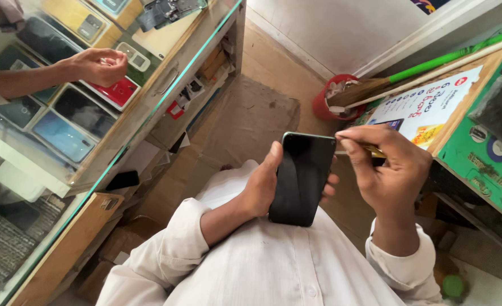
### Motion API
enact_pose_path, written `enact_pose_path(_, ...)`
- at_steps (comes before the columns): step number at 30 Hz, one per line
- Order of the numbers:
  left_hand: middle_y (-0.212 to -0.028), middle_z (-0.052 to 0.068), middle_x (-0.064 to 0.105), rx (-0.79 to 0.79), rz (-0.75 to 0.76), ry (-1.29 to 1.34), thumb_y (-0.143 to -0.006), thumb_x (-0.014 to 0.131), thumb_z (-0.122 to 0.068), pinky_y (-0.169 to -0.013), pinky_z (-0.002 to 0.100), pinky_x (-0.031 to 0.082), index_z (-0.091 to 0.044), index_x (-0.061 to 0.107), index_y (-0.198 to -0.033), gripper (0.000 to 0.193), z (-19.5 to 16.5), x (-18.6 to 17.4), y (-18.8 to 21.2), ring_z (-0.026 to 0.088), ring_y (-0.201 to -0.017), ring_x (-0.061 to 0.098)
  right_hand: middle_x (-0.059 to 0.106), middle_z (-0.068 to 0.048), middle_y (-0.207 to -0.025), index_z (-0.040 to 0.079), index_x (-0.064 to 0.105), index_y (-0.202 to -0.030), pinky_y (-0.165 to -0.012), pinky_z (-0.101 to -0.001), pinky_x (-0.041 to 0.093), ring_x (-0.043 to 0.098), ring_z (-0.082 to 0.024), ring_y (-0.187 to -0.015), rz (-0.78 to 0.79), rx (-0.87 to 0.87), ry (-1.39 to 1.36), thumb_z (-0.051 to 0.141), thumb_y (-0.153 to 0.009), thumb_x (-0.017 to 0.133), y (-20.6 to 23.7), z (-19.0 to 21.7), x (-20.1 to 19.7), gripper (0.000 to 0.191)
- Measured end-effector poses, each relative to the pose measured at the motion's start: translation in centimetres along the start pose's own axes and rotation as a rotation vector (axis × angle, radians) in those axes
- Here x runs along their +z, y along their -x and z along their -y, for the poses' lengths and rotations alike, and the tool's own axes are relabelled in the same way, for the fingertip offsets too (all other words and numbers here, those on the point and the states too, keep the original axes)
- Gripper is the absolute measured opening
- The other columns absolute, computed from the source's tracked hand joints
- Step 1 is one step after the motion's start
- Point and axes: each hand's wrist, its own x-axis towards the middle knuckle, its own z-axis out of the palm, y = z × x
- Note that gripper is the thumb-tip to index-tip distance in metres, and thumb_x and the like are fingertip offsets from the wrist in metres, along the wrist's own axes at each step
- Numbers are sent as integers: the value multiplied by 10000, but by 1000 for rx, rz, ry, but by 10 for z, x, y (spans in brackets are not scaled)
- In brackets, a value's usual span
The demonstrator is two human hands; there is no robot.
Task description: The person disassembles a smartphone, removes the back cover, and uses a heat gun to warm the device edges. They then reassemble the phone and inspect it while another person handles a tablet nearby.
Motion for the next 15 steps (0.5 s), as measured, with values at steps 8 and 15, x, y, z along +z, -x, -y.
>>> enact_pose_path(8, -1272, 217, 656, 85, -19, 324, -1028, 299, -798, -1044, 513, 541, 28, 473, -1507, 970, -6, -3, -12, 354, -1147, 674, 716, -73, -906, 7, 640, -1098, -623, -220, 540, 654, -92, -707, -161, 494, -375, 84, -1040, 674, 53, -75, 7, 101)
enact_pose_path(15, -1367, 172, 622, 125, -216, 276, -1003, 335, -722, -1148, 475, 454, -41, 484, -1451, 829, -4, 7, -6, 312, -1255, 602, 674, -44, -803, 8, 651, -990, -548, -228, 526, 653, -84, -642, -253, 698, -50, 102, -1014, 677, 116, -151, -11, 100)
